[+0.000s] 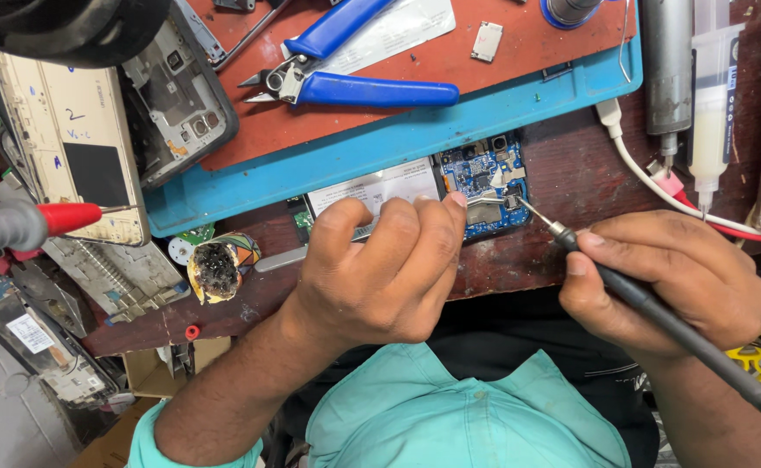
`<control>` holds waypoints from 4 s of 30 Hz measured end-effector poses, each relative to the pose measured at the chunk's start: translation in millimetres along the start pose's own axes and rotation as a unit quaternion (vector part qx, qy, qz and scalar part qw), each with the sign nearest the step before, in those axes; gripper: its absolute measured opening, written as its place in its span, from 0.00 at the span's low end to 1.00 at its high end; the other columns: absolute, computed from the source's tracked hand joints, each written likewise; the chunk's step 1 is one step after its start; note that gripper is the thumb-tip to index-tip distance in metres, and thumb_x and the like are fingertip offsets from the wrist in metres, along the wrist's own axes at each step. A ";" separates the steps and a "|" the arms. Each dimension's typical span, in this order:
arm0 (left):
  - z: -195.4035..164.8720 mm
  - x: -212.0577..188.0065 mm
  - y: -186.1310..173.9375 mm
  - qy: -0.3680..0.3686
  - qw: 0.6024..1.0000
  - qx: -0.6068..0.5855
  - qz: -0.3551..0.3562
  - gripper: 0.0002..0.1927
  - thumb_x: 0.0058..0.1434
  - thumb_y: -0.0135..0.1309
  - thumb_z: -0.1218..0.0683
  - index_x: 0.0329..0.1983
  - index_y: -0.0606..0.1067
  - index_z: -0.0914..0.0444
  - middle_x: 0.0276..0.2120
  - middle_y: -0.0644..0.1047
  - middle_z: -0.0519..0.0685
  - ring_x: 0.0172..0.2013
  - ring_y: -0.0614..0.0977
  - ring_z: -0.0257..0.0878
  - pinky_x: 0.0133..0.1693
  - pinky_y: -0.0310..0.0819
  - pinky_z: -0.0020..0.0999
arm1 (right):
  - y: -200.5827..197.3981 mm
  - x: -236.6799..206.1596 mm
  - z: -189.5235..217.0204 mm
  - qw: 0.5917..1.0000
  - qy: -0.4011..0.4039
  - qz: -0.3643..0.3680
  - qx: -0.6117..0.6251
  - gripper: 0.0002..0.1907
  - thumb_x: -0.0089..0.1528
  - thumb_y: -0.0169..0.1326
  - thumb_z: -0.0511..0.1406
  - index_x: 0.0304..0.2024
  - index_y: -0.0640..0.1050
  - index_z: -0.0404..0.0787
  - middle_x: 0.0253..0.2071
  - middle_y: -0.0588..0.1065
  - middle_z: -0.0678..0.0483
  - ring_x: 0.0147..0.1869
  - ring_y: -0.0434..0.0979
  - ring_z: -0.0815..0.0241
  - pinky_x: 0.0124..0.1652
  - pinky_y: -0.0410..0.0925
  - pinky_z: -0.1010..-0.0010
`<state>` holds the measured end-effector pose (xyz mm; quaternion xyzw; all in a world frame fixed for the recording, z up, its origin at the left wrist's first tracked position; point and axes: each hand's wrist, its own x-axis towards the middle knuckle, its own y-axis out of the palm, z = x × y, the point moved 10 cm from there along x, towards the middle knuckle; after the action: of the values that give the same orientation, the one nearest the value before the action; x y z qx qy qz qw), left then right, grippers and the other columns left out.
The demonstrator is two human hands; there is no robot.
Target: The person solders a component on a smartphone motherboard using a soldering iron and tweezers, then reassembles the phone by placing the motherboard into the chassis and closing the back cover. The person tests the phone by powering it on and navigating the screen.
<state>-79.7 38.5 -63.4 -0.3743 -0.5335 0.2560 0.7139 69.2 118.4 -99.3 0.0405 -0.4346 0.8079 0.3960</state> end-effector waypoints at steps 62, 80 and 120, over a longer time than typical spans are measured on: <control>-2.7 -7.6 -0.7 0.007 1.000 0.020 -0.009 0.03 0.64 0.65 0.61 0.39 0.83 0.59 0.34 0.74 0.40 0.37 0.74 0.33 0.50 0.58 0.38 | -4.0 -0.4 1.2 1.000 -0.001 0.007 -0.019 0.10 0.59 0.64 0.28 0.41 0.78 0.29 0.37 0.78 0.43 0.36 0.82 0.54 0.36 0.75 0.72; -4.2 -8.1 1.1 0.000 0.999 0.034 -0.020 0.02 0.67 0.65 0.60 0.39 0.83 0.58 0.36 0.75 0.40 0.38 0.74 0.33 0.53 0.58 0.39 | -3.4 0.9 1.6 1.000 -0.014 0.014 -0.016 0.10 0.58 0.63 0.27 0.40 0.78 0.29 0.37 0.78 0.42 0.36 0.82 0.53 0.37 0.76 0.71; -1.8 -9.8 4.2 -0.005 1.000 0.029 0.004 0.03 0.67 0.64 0.60 0.42 0.84 0.58 0.38 0.75 0.39 0.39 0.74 0.33 0.55 0.56 0.42 | -3.2 -1.5 -4.7 1.000 0.001 0.021 -0.017 0.09 0.60 0.64 0.29 0.41 0.78 0.31 0.39 0.79 0.44 0.37 0.83 0.55 0.38 0.76 0.71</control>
<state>-80.8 33.0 -72.6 -0.3546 -0.5279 0.2761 0.7207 73.7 121.9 -100.7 0.0238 -0.4481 0.8087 0.3803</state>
